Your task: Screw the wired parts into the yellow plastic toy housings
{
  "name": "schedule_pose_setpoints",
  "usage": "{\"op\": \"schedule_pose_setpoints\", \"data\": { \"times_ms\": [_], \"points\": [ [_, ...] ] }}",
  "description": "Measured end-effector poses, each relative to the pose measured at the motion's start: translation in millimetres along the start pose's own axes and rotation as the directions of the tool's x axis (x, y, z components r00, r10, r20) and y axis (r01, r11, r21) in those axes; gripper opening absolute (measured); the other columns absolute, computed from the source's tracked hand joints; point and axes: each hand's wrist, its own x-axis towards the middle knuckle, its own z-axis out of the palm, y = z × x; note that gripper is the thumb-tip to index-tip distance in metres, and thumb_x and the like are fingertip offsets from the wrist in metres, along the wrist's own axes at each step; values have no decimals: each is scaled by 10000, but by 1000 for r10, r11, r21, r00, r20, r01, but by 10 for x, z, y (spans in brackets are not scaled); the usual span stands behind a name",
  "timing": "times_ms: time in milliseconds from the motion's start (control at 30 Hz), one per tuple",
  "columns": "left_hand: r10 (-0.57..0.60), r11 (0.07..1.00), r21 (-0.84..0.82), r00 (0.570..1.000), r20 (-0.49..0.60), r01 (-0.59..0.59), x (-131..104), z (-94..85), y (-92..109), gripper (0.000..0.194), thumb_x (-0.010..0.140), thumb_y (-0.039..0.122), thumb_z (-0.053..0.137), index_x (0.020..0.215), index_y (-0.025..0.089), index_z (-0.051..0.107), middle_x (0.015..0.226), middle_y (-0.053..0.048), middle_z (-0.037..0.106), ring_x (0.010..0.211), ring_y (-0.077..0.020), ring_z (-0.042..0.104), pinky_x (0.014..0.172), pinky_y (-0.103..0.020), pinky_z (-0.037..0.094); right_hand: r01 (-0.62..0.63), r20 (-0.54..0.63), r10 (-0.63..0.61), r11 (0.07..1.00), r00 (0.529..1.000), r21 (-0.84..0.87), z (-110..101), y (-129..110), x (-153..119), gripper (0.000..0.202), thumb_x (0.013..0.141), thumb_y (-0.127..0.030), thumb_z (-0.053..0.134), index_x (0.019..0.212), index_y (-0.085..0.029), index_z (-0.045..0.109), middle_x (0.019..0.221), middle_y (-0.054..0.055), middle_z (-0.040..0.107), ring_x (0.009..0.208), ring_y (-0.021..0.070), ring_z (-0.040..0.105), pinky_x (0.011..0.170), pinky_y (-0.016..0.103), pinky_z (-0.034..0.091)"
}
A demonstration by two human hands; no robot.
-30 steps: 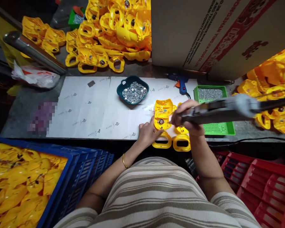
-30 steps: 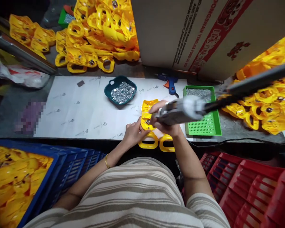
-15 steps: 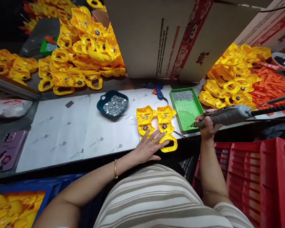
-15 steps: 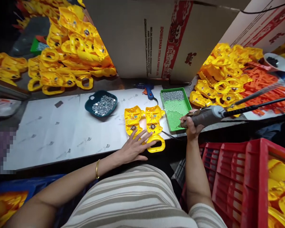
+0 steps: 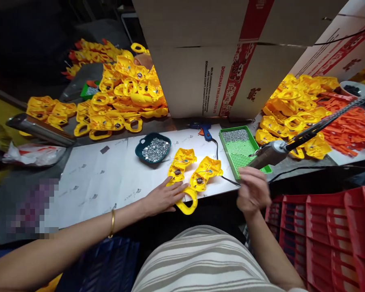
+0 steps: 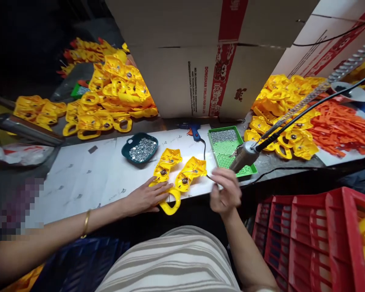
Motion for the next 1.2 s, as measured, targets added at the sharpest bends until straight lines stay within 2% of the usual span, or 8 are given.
{"op": "schedule_pose_setpoints", "data": {
  "times_ms": [67,133,300,500,733,833,1033,1200],
  "points": [
    [-3,999,38,1000,-11,4,-198,-6,-146,424,833,378,684,1220,237,587,1477,-78,486,1351,-217,461,1181,-415,204,-159,314,147,987,938,12,352,106,106,241,871,-268,458,1069,-264,594,1010,81,662,978,245,640,865,435,536],
    [-8,997,74,999,-41,11,-381,-7,-254,378,845,334,662,1209,251,601,1455,-66,514,1363,-199,452,1194,-402,189,-310,481,396,917,782,-251,756,339,280,314,898,-282,402,1140,-192,580,1176,122,640,1108,225,596,962,378,494],
    [-9,997,71,997,-75,14,-703,-8,-379,401,881,101,527,1204,317,625,1462,13,508,1410,-136,388,1208,-360,209,-387,454,601,787,657,-482,1531,983,554,420,822,-223,498,1181,-16,563,1247,281,565,1222,345,510,1057,454,376],
    [-88,995,46,995,-36,90,-896,62,-384,471,895,60,451,1273,297,602,1512,1,436,1442,-159,335,1217,-398,193,-471,412,723,681,554,-562,1721,1308,511,351,759,-291,614,1005,-42,637,1109,277,621,1102,384,577,967,486,421],
    [-245,965,55,954,-172,257,-1105,185,-125,490,912,202,489,1384,337,503,1526,-30,421,1404,-207,402,1189,-415,221,-600,430,680,730,594,-327,1410,1128,503,482,676,-331,669,1093,-111,569,1009,126,676,865,226,637,798,370,524],
    [-387,917,-27,872,-301,398,-1009,195,75,493,901,200,503,1371,350,514,1504,-48,451,1380,-243,427,1154,-449,283,-638,474,639,746,606,-190,1034,845,346,431,698,-375,653,1051,-135,592,980,98,684,809,206,638,727,351,544],
    [-665,738,-256,609,-431,625,-125,128,461,585,893,453,578,1425,251,443,1492,-158,441,1403,-346,362,1118,-553,269,-742,603,596,670,530,-10,214,365,-85,328,713,-357,711,984,-179,664,1019,77,701,811,197,662,761,368,576],
    [-727,687,-330,604,-327,648,572,101,525,922,768,666,639,1475,148,354,1551,-218,315,1453,-374,255,1161,-597,102,-846,689,629,531,360,-43,-217,170,-385,370,788,-415,700,1081,-204,624,997,73,683,643,154,655,614,355,618]
  ]
}}
